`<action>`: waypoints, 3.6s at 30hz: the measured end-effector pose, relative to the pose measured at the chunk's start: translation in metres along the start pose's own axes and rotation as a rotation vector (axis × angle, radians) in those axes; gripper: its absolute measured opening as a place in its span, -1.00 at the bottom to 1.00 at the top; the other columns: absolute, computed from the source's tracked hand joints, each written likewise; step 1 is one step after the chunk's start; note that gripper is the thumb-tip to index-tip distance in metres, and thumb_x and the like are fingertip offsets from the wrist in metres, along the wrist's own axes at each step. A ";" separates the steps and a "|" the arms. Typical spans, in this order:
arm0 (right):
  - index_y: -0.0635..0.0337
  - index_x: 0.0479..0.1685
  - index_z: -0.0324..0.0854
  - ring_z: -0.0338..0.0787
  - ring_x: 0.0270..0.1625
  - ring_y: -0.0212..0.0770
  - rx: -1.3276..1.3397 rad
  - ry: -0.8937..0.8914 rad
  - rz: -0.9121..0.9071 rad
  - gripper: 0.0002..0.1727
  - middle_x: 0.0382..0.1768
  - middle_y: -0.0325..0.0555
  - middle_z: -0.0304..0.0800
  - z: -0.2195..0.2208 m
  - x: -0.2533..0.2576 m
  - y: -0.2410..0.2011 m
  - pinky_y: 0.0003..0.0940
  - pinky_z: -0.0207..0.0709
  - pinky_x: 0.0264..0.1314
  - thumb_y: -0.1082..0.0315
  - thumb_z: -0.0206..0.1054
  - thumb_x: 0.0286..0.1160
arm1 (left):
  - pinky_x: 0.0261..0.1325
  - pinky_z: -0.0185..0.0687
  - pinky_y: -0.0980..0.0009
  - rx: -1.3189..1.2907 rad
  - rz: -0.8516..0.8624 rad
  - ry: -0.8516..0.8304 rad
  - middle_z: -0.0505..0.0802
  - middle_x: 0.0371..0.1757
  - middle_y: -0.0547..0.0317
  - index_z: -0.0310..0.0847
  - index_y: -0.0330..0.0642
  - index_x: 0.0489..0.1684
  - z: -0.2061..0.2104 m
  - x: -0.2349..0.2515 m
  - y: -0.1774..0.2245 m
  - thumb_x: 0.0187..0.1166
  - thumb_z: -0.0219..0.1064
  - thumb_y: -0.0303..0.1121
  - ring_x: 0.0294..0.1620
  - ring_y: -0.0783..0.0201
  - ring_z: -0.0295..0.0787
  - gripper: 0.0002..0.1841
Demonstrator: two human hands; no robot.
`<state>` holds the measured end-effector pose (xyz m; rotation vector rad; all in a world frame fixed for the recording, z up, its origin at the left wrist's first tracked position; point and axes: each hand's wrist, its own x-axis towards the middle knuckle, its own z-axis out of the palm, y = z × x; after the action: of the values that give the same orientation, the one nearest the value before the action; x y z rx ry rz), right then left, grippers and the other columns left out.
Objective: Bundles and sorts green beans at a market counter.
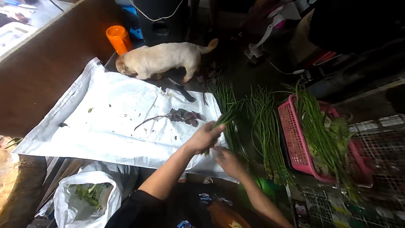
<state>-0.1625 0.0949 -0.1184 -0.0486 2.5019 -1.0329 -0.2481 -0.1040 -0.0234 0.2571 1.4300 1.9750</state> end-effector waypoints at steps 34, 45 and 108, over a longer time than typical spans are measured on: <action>0.09 0.35 0.56 0.73 -0.46 -0.36 1.174 0.158 -0.135 -0.63 -0.39 -0.29 0.70 -0.169 0.006 0.017 -0.41 0.77 -0.30 0.18 -0.08 0.92 | 0.06 0.74 0.24 0.317 -0.191 0.186 0.83 -0.07 0.08 0.53 -0.25 0.41 0.176 -0.036 -0.166 0.78 0.18 -0.19 -0.13 0.28 0.79 -0.61; 0.30 0.59 0.41 0.82 0.23 -0.01 0.587 -0.044 0.052 -0.49 0.33 0.19 0.70 -0.093 -0.035 0.132 -0.05 0.72 0.31 0.27 0.26 0.75 | -0.05 0.82 0.30 -0.330 -0.318 0.585 0.85 -0.03 -0.01 0.48 -0.37 0.35 0.183 -0.002 -0.198 0.83 0.12 -0.39 -0.20 0.23 0.85 -0.71; 0.28 -0.05 0.61 0.94 -0.23 -0.27 0.559 -0.306 0.243 -0.73 -0.23 -0.09 0.93 -0.081 -0.110 0.158 -0.39 0.82 -0.08 0.20 0.27 0.76 | -0.26 0.72 0.42 -0.157 -0.354 0.487 0.85 -0.31 0.08 0.69 -0.30 0.08 0.191 0.010 -0.224 0.67 0.35 -0.42 -0.41 0.34 0.75 -0.82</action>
<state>-0.0752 0.2836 -0.1339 0.2399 1.8272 -1.4506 -0.0652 0.0862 -0.1544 -0.5480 1.4704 1.9068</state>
